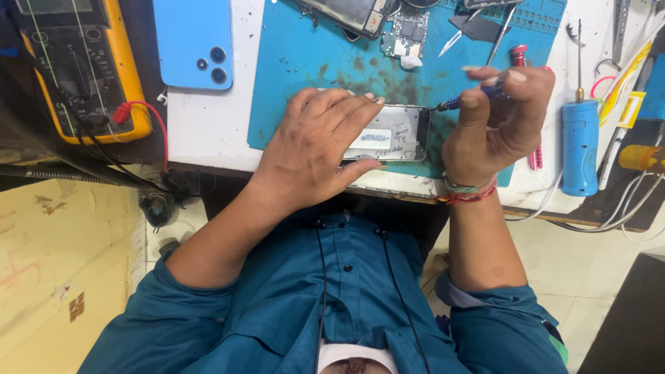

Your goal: The person uses a multimeter to test the battery terminals of a disassembled smartphone. They then use a screwdriver to remove screws from the device's frame and a pink plastic pry tool to separate the back cover from the chassis. Finally, they use a hot air gun to heat the edges of the phone before prying the back cover off completely.

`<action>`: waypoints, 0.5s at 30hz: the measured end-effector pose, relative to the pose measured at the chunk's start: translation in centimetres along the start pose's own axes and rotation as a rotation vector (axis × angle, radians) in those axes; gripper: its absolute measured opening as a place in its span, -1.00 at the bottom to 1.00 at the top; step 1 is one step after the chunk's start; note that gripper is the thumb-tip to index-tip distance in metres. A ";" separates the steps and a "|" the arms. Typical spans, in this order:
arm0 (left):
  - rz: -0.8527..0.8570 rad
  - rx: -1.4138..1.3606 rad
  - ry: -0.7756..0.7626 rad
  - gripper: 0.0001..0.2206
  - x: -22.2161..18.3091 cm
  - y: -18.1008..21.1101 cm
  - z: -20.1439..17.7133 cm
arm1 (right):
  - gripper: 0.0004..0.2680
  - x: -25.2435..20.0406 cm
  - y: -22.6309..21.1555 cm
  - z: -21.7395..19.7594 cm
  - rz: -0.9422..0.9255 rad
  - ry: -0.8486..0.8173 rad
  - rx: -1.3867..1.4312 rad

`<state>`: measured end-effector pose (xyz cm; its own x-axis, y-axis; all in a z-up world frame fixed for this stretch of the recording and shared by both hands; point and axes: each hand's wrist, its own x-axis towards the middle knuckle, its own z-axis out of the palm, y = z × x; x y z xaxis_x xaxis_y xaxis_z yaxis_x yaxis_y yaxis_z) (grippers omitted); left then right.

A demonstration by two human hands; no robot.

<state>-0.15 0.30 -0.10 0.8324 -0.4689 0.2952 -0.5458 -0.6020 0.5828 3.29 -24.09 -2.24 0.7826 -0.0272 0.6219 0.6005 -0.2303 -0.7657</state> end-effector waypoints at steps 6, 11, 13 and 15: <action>0.013 0.009 0.005 -0.37 0.2 0.0 0.1 | -0.78 0.4 -0.1 0.0 -0.045 -0.043 -0.083; 0.005 0.006 -0.002 -0.37 0.1 0.0 0.0 | -0.80 -0.2 -0.3 0.0 -0.072 -0.006 -0.106; 0.010 0.007 0.004 -0.37 0.1 0.0 -0.1 | -0.80 -0.3 -0.3 0.2 -0.022 -0.011 -0.069; 0.011 0.006 0.001 -0.38 0.0 0.0 -0.1 | -0.78 -0.4 -0.3 0.3 -0.016 0.008 -0.101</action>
<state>-0.09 0.38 0.01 0.8266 -0.4748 0.3023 -0.5554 -0.6010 0.5748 2.86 -23.74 -2.35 0.7715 -0.0303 0.6355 0.5930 -0.3274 -0.7356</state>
